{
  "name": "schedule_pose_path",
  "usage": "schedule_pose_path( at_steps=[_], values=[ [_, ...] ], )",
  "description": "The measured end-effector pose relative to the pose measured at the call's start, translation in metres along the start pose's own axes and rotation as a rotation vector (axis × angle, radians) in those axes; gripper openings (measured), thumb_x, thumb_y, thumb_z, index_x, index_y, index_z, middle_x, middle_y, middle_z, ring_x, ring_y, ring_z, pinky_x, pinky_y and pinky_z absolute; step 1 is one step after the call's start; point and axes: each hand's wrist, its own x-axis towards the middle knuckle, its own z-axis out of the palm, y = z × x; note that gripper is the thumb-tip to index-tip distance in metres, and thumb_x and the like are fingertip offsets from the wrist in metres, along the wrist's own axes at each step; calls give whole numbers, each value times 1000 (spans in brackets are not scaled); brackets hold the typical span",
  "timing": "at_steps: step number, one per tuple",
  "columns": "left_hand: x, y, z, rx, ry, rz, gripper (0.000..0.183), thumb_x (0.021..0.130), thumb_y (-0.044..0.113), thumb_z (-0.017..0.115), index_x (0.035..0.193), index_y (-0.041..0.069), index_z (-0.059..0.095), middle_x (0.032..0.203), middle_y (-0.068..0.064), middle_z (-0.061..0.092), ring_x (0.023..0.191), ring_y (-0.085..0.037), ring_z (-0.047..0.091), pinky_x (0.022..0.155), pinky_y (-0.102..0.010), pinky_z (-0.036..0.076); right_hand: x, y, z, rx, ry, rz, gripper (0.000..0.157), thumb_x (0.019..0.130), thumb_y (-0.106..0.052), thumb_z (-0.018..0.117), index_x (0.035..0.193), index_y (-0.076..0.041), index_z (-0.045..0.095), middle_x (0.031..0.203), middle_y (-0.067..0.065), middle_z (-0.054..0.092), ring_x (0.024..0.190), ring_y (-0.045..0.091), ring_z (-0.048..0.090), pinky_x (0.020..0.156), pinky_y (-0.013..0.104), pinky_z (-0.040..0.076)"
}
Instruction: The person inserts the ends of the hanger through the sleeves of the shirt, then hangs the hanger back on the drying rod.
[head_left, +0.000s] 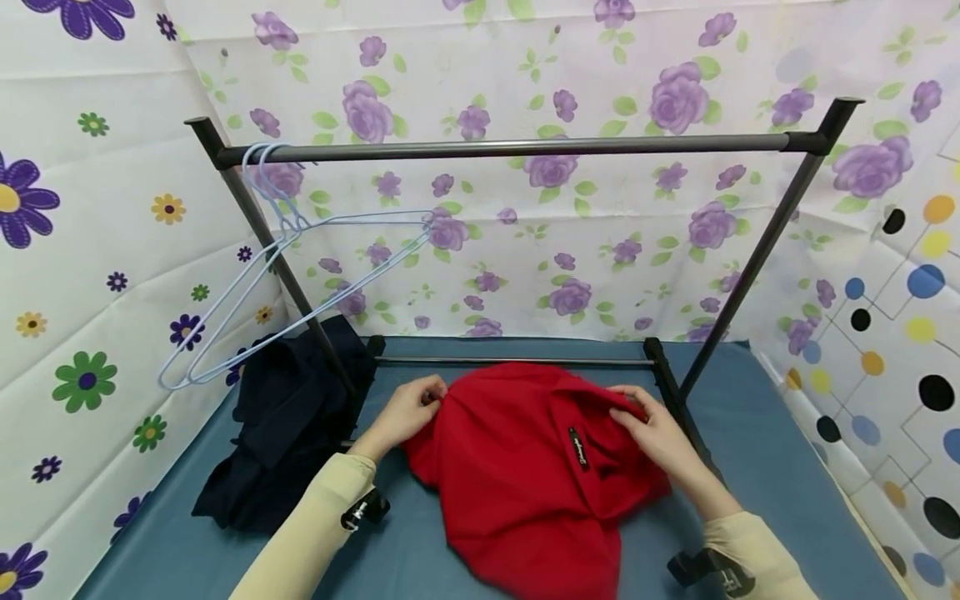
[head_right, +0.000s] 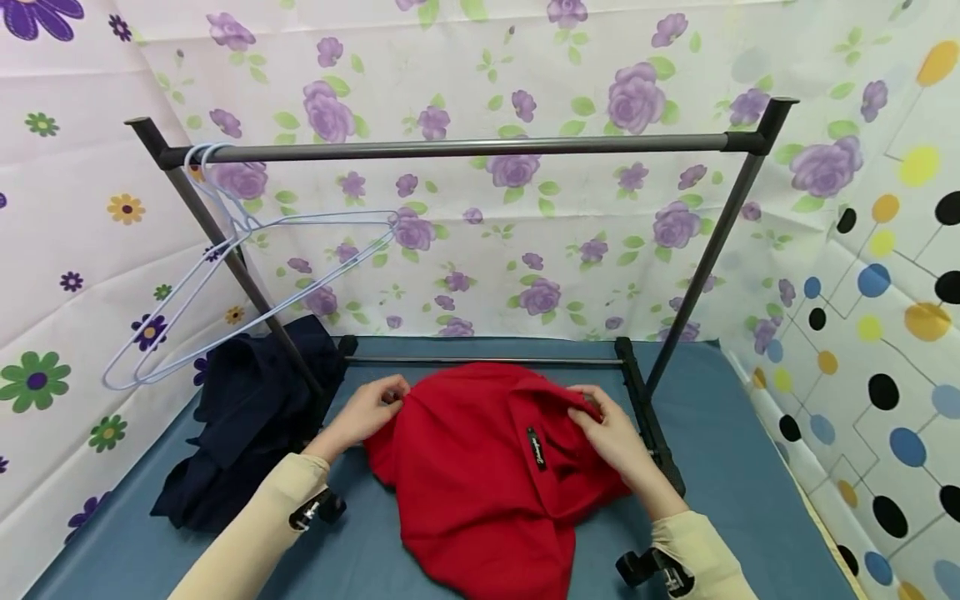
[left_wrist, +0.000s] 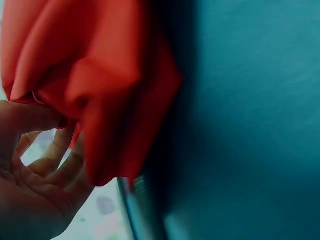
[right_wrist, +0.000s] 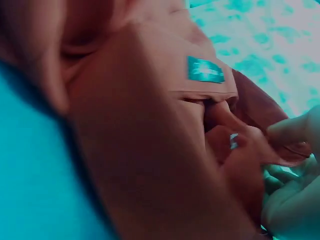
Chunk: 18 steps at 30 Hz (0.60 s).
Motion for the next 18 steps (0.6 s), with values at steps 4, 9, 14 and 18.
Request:
schedule_pose_path(
  at_steps=[4,9,14,18],
  values=[
    [-6,-1,18,24,-59,12,19,93,-4,60,103,12,66,94,-1,66,84,-16,59,78,-38,49,-2,19,13,-34,-110,36,49,103,-30,60,147,-18,43,138,17,54,109,28,59,85,39,48],
    [-13,-1,27,44,-86,10,17,96,-2,59,104,12,64,97,-2,64,88,-18,58,79,-39,47,-9,32,21,-43,-188,62,59,101,-32,63,152,-18,36,142,16,49,115,28,54,87,39,46],
    [-14,-5,19,55,-141,27,12,98,1,60,103,12,62,96,-2,62,87,-18,57,78,-38,47,-11,34,21,-39,-205,65,62,100,-36,64,153,-21,35,143,14,49,119,28,52,91,41,43],
    [-11,-8,-4,55,-140,49,8,98,5,62,105,10,64,100,-3,66,91,-20,62,81,-41,51,-10,33,15,-39,-219,65,63,100,-37,64,153,-20,35,141,14,50,117,27,52,90,40,45]
  ],
)
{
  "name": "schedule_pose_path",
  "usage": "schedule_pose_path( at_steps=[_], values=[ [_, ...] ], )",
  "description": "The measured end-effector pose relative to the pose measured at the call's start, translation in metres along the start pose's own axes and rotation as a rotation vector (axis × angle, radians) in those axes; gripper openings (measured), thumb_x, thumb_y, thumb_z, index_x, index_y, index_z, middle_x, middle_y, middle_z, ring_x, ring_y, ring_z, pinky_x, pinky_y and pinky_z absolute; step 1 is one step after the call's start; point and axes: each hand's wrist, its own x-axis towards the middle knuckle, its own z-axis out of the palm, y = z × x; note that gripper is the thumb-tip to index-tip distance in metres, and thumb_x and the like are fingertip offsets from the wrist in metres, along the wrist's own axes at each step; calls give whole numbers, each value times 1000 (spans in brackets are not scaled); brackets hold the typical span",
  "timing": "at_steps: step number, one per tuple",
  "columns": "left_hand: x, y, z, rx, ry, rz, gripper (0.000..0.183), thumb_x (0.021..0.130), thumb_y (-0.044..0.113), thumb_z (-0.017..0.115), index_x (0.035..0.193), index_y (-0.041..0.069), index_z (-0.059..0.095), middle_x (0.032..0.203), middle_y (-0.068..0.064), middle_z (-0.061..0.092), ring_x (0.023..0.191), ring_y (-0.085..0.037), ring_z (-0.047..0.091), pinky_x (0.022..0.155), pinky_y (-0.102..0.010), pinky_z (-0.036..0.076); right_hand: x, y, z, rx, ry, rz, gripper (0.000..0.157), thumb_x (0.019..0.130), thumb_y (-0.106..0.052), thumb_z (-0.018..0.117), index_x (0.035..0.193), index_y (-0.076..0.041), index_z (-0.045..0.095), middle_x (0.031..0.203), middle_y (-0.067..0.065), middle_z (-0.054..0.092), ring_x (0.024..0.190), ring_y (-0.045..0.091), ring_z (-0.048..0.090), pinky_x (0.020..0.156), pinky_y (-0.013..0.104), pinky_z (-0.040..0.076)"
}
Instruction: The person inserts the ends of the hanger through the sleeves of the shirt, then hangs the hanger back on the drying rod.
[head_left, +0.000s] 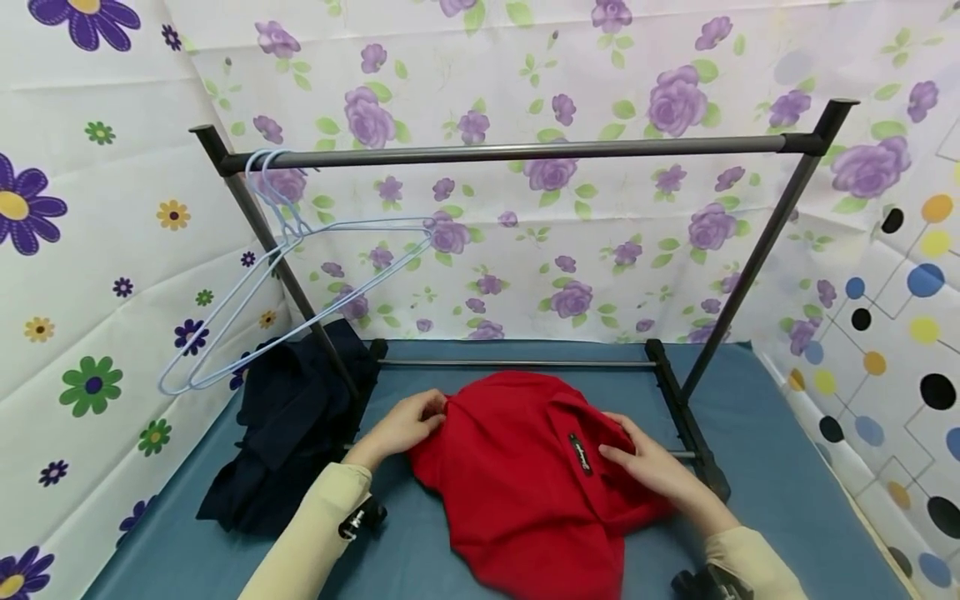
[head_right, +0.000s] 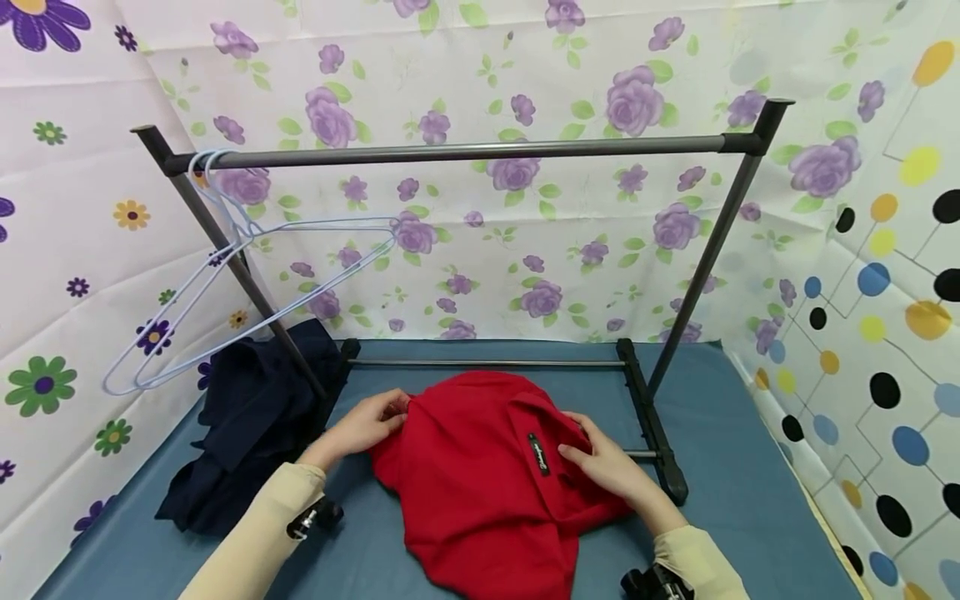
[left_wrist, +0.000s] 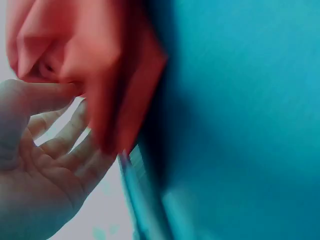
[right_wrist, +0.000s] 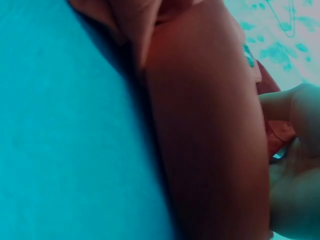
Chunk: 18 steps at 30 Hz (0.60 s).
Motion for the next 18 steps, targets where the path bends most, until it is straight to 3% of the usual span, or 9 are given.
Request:
schedule_pose_path(
  at_steps=[6,10,14,18],
  values=[
    [-5,3,-39,-10,92,-21,13,103,16,60,112,8,65,111,-8,67,101,-27,64,84,-44,53,-4,0,-18,-42,31,-12,61,101,-36,62,154,-18,34,139,16,51,113,28,56,86,38,49],
    [-11,14,-55,-6,152,-3,16,103,20,60,115,9,65,113,-8,66,104,-27,63,86,-44,53,-8,-1,-33,-83,79,-41,58,102,-28,61,153,-12,36,132,22,51,104,27,61,82,37,54],
    [-16,32,-56,20,176,68,17,102,21,62,114,10,66,111,-4,65,104,-25,62,87,-45,53,-9,-3,-47,-109,125,-53,56,103,-26,60,152,-9,38,132,25,49,97,27,65,79,39,57],
    [-20,59,-43,71,153,169,20,101,31,64,111,15,68,106,1,63,101,-21,61,87,-43,52,-5,-8,-57,-135,188,-83,56,103,-32,60,151,-9,41,130,23,52,101,32,64,78,39,53]
  ],
)
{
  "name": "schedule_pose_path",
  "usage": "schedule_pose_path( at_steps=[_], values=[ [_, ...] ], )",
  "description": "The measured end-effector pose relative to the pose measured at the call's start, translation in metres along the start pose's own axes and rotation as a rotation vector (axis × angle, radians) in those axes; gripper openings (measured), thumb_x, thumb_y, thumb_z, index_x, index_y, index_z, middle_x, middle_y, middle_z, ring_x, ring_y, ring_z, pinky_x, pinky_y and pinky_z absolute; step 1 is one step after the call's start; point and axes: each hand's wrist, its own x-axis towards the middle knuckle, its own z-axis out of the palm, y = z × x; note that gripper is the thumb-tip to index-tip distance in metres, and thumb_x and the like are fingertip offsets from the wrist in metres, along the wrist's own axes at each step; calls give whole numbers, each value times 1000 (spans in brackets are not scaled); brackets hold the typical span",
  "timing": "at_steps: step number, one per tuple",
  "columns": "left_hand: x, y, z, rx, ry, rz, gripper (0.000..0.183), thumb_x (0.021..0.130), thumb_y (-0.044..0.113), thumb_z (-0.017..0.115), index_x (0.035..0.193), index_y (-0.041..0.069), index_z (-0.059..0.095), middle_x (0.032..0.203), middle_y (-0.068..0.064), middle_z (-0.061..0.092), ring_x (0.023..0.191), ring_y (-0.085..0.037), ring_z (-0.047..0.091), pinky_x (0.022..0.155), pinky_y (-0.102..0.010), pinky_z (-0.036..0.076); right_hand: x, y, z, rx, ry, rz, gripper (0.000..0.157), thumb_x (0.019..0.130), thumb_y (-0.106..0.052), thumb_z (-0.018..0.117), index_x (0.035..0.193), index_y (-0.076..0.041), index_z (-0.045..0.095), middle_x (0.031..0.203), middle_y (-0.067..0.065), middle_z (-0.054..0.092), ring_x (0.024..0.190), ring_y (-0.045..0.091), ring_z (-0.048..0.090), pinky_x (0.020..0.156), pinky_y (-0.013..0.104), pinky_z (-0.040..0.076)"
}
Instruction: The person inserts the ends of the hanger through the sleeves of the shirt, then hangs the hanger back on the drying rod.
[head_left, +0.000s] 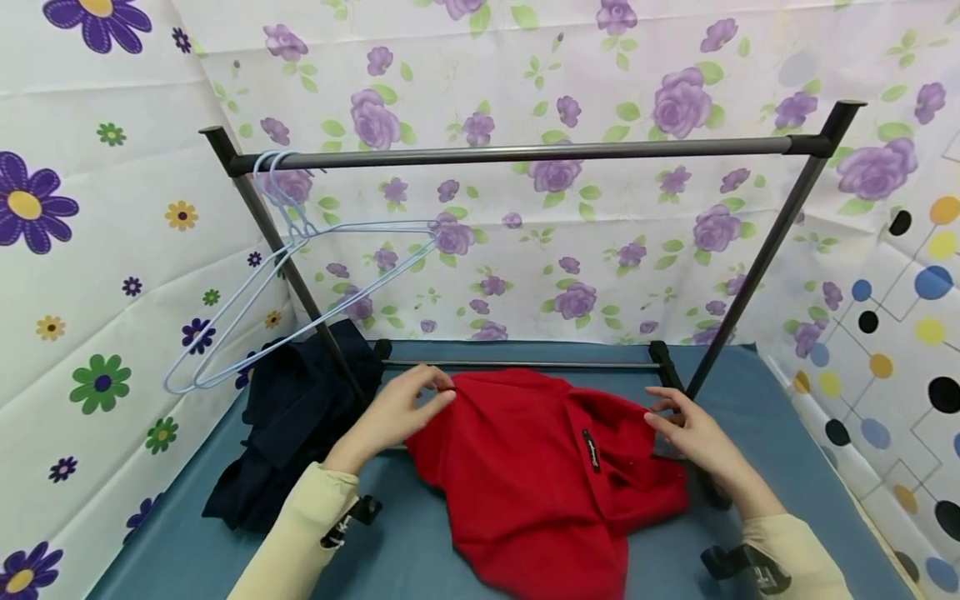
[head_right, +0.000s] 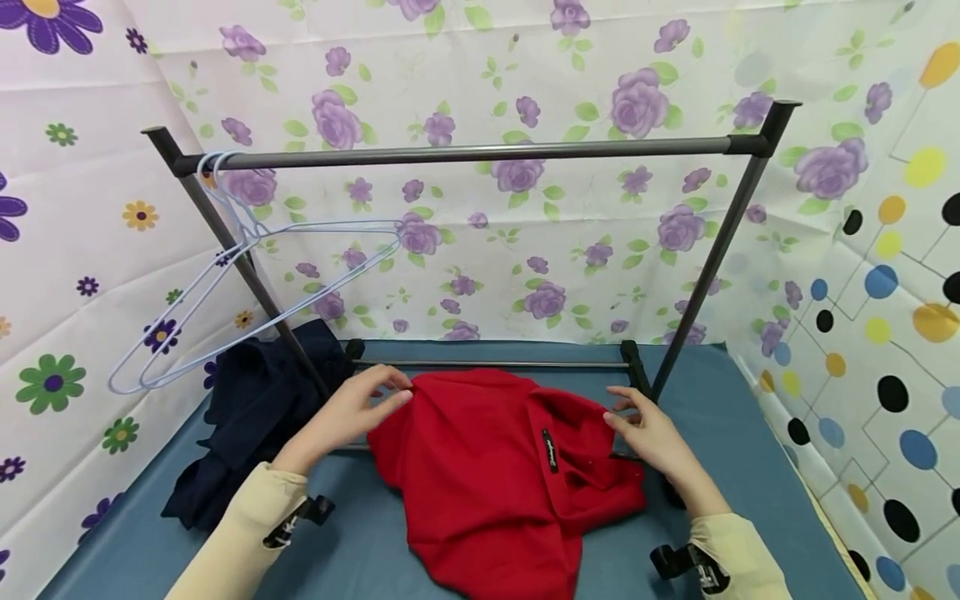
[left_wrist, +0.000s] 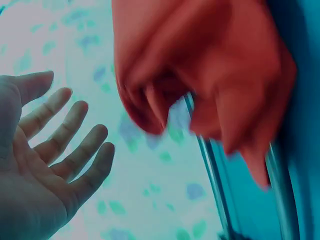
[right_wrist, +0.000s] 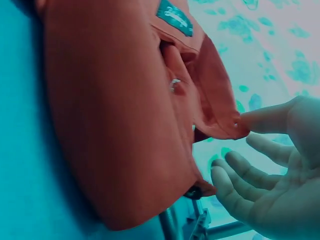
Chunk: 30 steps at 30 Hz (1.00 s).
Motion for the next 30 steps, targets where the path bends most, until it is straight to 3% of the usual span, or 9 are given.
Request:
schedule_pose_path(
  at_steps=[6,12,19,24,27,30],
  values=[
    [-11,39,28,43,-134,100,28,99,44,63,110,20,67,105,6,62,95,-11,57,81,-33,51,13,-9,4,24,28,-36,54,103,-34,59,150,-11,44,133,23,54,116,41,57,85,47,53],
    [-20,62,56,38,-311,136,34,98,51,61,116,23,67,109,8,61,96,-8,55,75,-23,50,25,-9,12,19,-14,-76,55,104,-38,58,151,-14,43,142,21,50,128,42,49,96,59,47],
    [-30,74,86,67,-473,219,43,95,57,62,126,26,63,118,10,59,102,-1,50,79,-19,49,38,-5,28,44,-139,-170,52,103,-25,60,151,-11,43,146,22,47,132,43,46,101,59,43],
    [-36,78,101,88,-612,262,59,92,63,62,140,28,55,126,10,55,107,0,48,87,-21,47,44,-2,41,38,-207,-137,57,100,-22,65,152,-15,43,145,19,50,125,37,53,97,54,46],
    [-38,80,107,160,-644,306,63,90,61,65,143,29,52,125,11,53,107,0,46,85,-21,45,47,0,48,10,-231,-101,60,99,-32,66,152,-18,43,141,17,53,119,32,57,93,51,48],
    [-38,81,114,246,-635,336,63,89,57,70,143,31,51,123,11,51,105,-1,45,82,-22,43,48,2,54,0,-245,-81,60,98,-35,66,152,-20,44,140,15,55,118,29,57,93,49,47]
  ],
)
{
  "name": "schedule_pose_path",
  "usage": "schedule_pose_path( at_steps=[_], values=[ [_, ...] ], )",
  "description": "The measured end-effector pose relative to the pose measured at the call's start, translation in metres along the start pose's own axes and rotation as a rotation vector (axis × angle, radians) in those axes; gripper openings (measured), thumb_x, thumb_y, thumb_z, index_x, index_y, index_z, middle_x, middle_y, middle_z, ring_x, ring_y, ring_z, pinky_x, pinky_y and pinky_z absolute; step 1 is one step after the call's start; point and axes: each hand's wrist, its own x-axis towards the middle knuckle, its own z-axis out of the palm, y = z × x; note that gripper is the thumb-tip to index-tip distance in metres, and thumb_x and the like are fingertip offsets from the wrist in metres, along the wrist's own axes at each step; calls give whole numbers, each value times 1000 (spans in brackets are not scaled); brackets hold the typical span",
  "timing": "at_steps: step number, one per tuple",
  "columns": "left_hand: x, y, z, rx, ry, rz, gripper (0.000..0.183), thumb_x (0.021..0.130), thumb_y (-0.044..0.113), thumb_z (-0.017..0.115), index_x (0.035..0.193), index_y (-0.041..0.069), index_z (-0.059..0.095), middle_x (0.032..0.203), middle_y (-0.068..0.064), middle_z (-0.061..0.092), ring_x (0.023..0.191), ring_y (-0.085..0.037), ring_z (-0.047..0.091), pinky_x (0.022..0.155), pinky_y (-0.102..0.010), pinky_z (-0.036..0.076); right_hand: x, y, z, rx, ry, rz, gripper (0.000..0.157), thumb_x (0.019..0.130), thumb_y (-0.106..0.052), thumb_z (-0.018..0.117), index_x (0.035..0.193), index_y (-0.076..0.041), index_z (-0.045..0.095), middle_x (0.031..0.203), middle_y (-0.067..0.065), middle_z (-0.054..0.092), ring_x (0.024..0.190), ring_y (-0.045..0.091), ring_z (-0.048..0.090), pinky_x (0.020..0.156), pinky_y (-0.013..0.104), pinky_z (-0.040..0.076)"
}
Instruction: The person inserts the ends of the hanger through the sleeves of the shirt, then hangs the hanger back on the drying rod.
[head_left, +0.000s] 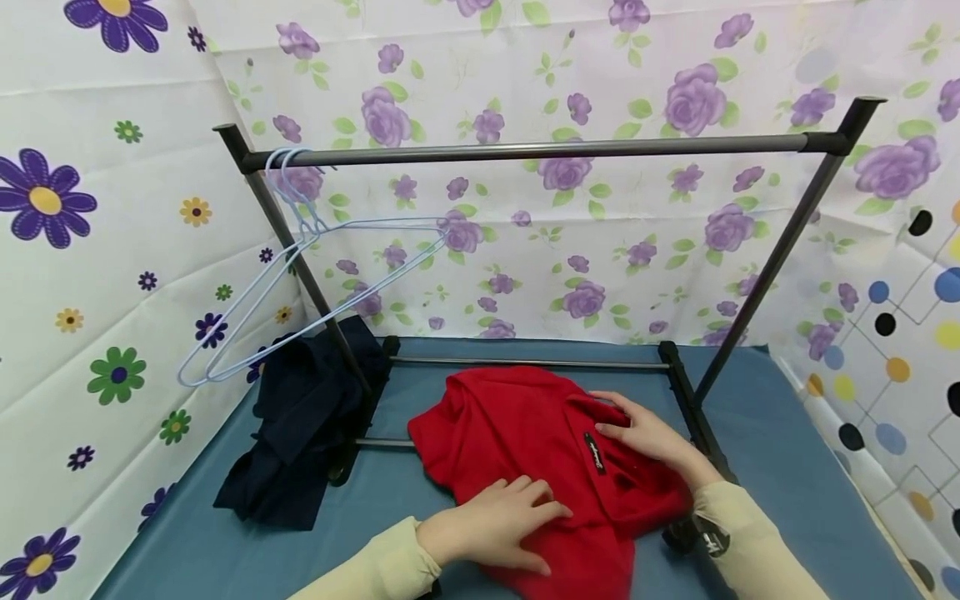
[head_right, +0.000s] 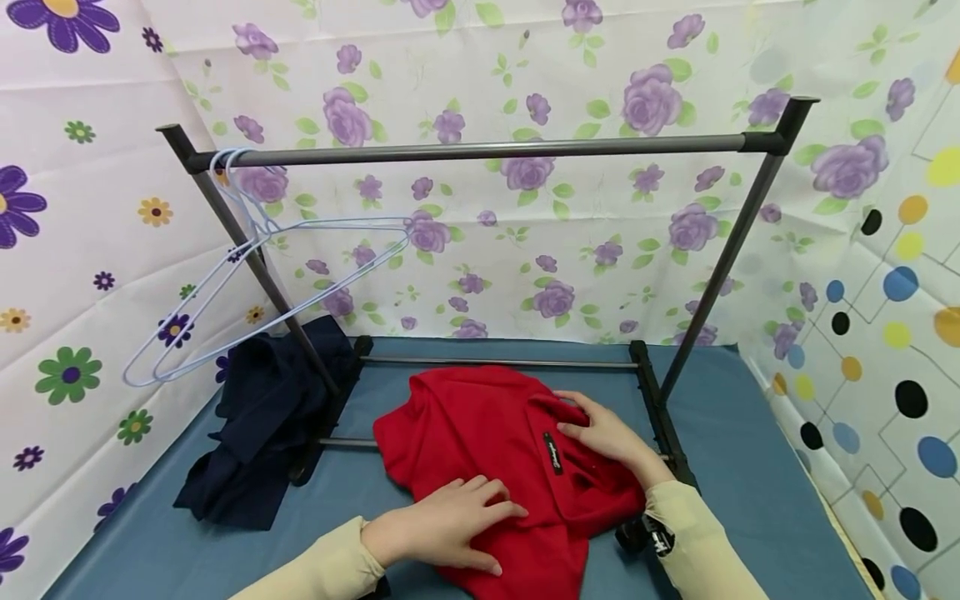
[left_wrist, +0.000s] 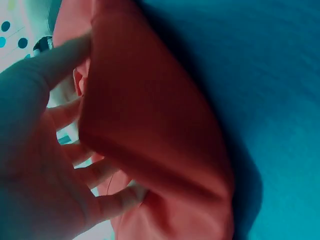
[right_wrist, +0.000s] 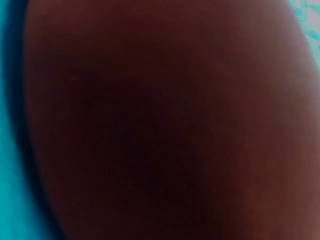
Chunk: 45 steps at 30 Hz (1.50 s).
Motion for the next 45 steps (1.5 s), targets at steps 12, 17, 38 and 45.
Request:
schedule_pose_path(
  at_steps=[12,17,38,45],
  values=[
    [9,-6,17,78,43,2,45,95,42,69,137,31,56,120,10,51,107,-5,44,80,-28,45,4,3,12,-38,13,-7,47,96,-20,69,140,-9,57,131,17,62,112,29,59,95,51,47],
    [10,-8,16,82,66,15,36,99,34,65,134,31,58,121,10,53,106,-6,47,81,-27,47,4,4,12,-27,43,4,42,96,-19,70,135,-8,61,125,15,64,104,25,60,87,44,50],
    [-23,-29,-17,-168,224,-128,24,95,13,71,115,25,73,106,13,63,95,2,57,83,-19,50,-9,9,-4,97,167,-11,34,96,-24,70,127,-9,65,110,12,69,78,20,62,64,32,53],
    [-44,-43,-37,-263,370,-203,22,96,8,68,107,26,74,105,13,62,94,-2,58,81,-24,52,-14,1,-15,161,251,-32,36,98,-19,67,131,-6,62,115,19,67,80,20,66,67,31,57]
  ],
)
